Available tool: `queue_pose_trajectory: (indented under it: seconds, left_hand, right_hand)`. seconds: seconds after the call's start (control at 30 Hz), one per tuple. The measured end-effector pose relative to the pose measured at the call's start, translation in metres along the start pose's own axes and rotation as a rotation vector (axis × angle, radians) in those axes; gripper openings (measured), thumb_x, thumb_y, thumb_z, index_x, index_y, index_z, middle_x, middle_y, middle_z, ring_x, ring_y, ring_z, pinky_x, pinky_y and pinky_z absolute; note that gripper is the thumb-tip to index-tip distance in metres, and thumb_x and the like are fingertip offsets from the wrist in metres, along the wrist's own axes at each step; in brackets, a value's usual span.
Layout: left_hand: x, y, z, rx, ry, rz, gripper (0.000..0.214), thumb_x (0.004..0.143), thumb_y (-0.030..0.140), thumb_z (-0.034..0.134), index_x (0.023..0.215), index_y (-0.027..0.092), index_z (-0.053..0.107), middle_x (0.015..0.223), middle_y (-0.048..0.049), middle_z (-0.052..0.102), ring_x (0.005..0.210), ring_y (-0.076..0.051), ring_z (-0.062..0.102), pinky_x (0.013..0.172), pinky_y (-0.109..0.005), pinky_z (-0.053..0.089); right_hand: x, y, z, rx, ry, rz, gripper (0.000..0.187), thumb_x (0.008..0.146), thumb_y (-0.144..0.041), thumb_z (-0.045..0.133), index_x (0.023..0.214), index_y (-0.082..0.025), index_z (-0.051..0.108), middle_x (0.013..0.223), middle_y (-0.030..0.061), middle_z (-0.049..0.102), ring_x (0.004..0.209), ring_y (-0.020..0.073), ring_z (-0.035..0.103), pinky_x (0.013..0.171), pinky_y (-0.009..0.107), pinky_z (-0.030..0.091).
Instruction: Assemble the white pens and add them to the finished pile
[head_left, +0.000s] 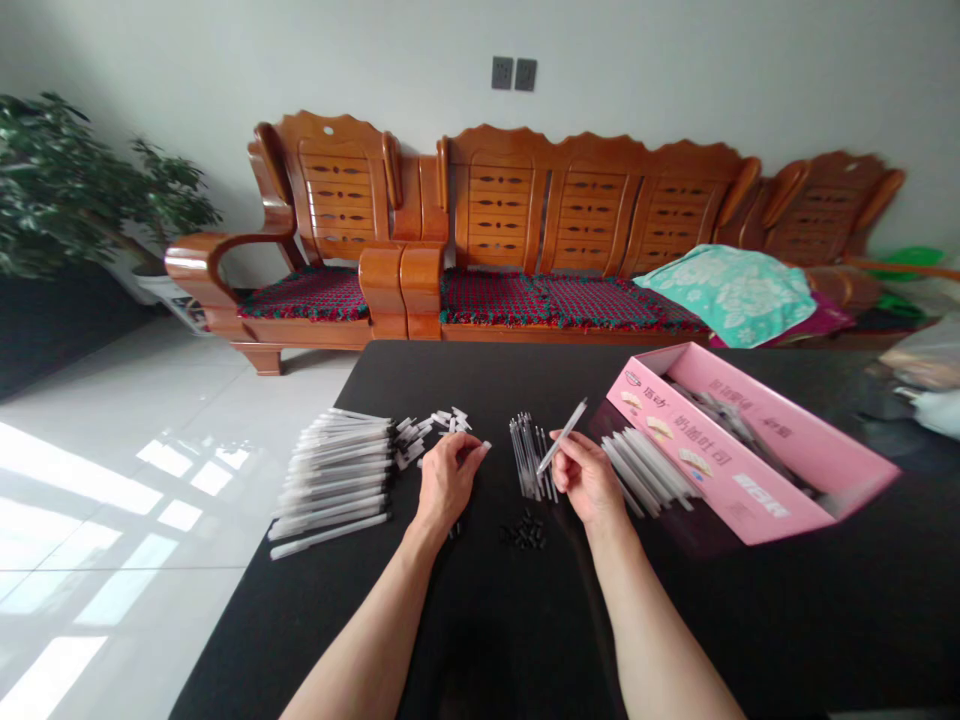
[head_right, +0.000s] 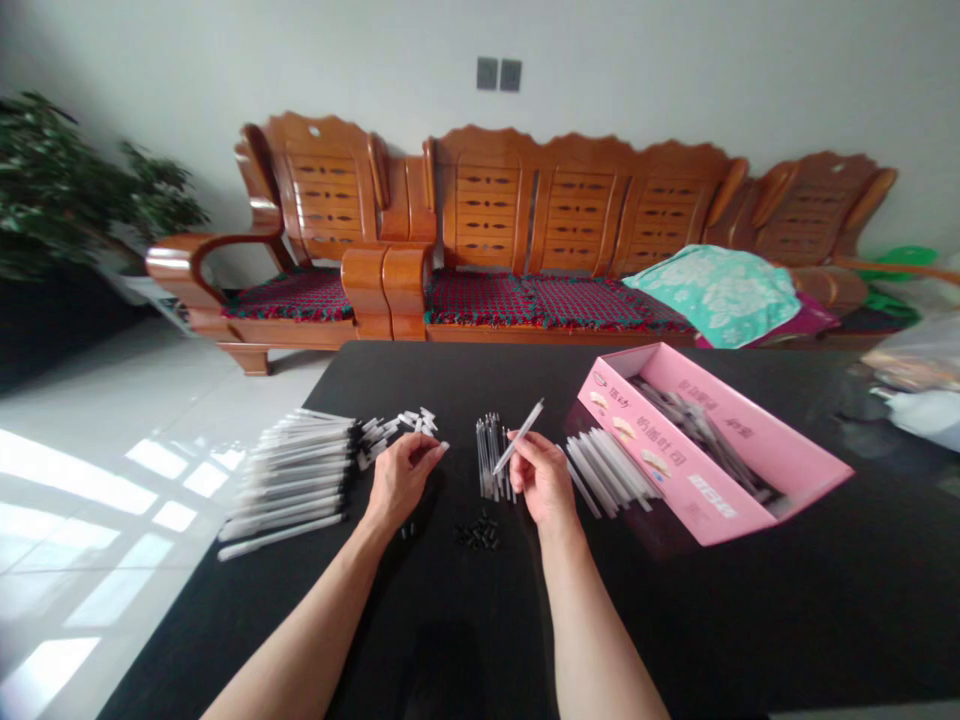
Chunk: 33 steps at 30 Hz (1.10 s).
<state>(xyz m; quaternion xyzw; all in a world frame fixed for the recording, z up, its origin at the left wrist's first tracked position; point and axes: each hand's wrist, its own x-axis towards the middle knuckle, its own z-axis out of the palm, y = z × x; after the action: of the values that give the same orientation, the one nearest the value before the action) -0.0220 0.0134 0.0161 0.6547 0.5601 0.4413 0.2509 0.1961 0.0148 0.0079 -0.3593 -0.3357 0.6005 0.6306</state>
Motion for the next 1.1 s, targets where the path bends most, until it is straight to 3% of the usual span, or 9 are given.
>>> queue_pose_trajectory:
  seconds: [0.07,0.2,0.37,0.57,0.83,1.1]
  left_hand:
    - [0.0,0.0,0.004,-0.301,-0.053,-0.099,0.026,0.084,0.042,0.064,0.087,0.016,0.069,0.069,-0.0004,0.06,0.062,-0.013,0.051,0.06,-0.024,0.038]
    - [-0.002,0.005,0.008,-0.786,-0.158,-0.231,0.044,0.08,0.041,0.07,0.115,0.015,0.065,0.076,0.0002,0.06,0.061,-0.008,0.049,0.054,-0.019,0.037]
    - [-0.004,0.01,0.007,-1.03,-0.192,-0.389,0.039,0.072,0.037,0.079,0.1,0.012,0.067,0.079,-0.0014,0.062,0.067,-0.01,0.061,0.06,-0.02,0.048]
    - [-0.005,0.006,0.01,-1.041,-0.156,-0.472,0.037,0.066,0.032,0.084,0.089,0.011,0.064,0.075,-0.0034,0.068,0.066,-0.012,0.065,0.061,-0.021,0.053]
    - [-0.009,0.01,0.019,-1.033,-0.205,-0.496,0.038,0.062,0.033,0.087,0.082,0.01,0.063,0.073,-0.0073,0.072,0.066,-0.014,0.068,0.064,-0.024,0.056]
    - [-0.014,0.015,0.021,-0.846,-0.305,-0.45,0.046,0.067,0.045,0.082,0.091,0.007,0.07,0.072,-0.0089,0.071,0.06,-0.014,0.066,0.058,-0.022,0.055]
  right_hand:
    - [0.0,0.0,0.001,0.001,0.007,-0.005,0.02,0.073,-0.029,0.076,0.086,-0.014,0.071,0.049,-0.0049,0.056,0.034,0.0065,0.044,0.029,0.017,0.033]
    - [-0.001,0.0,0.004,0.0,-0.037,-0.008,0.016,0.074,-0.026,0.074,0.084,-0.016,0.068,0.052,-0.0027,0.061,0.038,0.0101,0.051,0.032,0.02,0.04]
    - [-0.004,0.001,0.006,-0.023,-0.117,0.001,0.014,0.077,-0.024,0.071,0.087,-0.017,0.065,0.062,0.0014,0.069,0.046,0.014,0.061,0.038,0.023,0.049]
    - [-0.005,0.002,0.007,-0.05,-0.139,0.012,0.016,0.079,-0.026,0.07,0.089,-0.015,0.065,0.067,0.0041,0.073,0.051,0.0174,0.067,0.042,0.026,0.055]
    - [-0.007,0.003,0.012,-0.072,-0.154,0.034,0.016,0.079,-0.026,0.07,0.089,-0.015,0.065,0.066,0.0037,0.072,0.051,0.0173,0.067,0.043,0.027,0.055]
    - [-0.006,0.003,0.012,-0.111,-0.143,0.03,0.018,0.079,-0.031,0.071,0.085,-0.015,0.065,0.063,0.0027,0.07,0.045,0.0154,0.063,0.038,0.024,0.052]
